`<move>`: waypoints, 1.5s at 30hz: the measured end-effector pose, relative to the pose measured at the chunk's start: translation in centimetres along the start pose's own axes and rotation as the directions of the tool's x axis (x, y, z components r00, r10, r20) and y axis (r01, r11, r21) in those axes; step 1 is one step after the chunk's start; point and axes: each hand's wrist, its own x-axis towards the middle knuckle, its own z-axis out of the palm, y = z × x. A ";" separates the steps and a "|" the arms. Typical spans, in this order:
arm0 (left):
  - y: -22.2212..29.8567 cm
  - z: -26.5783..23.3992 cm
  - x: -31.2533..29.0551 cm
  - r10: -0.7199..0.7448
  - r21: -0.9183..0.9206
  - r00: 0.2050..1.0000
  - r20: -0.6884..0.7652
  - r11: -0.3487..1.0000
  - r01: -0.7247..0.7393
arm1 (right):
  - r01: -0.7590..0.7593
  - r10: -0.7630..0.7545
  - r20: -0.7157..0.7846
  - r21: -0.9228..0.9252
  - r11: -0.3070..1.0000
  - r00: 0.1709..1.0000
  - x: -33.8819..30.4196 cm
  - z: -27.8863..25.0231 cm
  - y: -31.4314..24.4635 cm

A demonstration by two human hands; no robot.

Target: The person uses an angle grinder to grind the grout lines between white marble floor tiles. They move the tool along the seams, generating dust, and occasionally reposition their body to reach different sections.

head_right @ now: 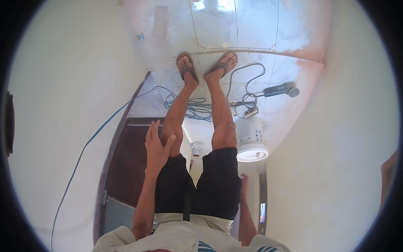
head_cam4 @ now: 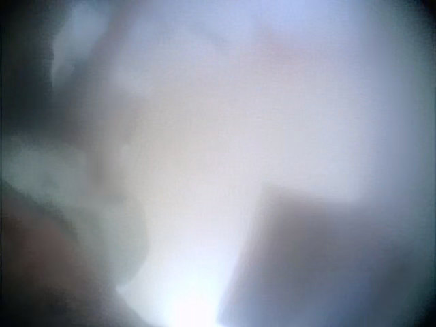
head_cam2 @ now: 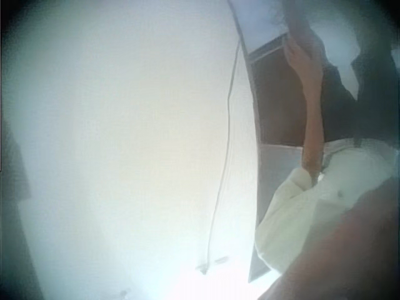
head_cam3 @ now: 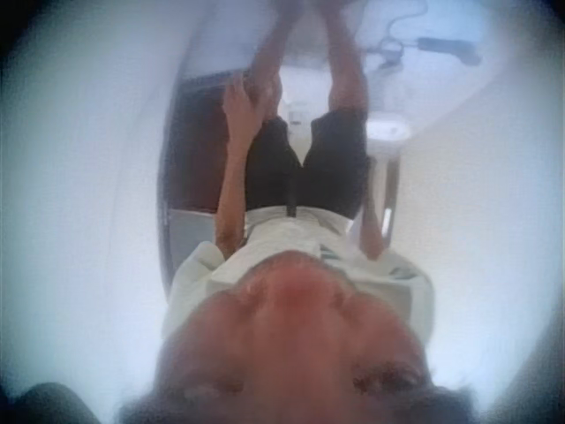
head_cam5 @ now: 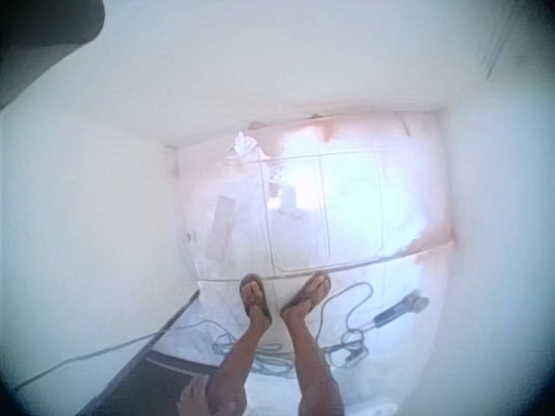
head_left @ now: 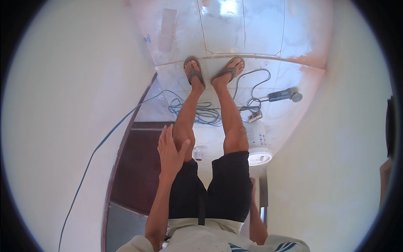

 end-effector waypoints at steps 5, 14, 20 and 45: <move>-3.7 1.2 -5.5 0.031 -0.090 0.999 0.020 0.996 -0.029 | 0.030 -0.031 -0.033 -0.031 0.999 0.999 -3.6 -3.4 1.6; 0.5 6.1 -4.7 -0.046 -0.183 0.998 -0.034 0.982 0.039 | 0.172 -0.191 -0.150 -0.129 0.977 0.970 -2.9 -15.7 -2.7; 8.2 12.9 -5.6 -0.149 -0.249 0.966 -0.212 0.964 0.094 | 0.288 -0.368 -0.173 -0.365 0.885 0.913 3.8 -29.4 -6.4; 27.5 20.1 -6.2 -0.487 -0.720 0.863 -0.132 0.645 0.253 | 0.516 -0.542 0.047 -0.385 0.765 0.839 6.6 -59.2 -35.5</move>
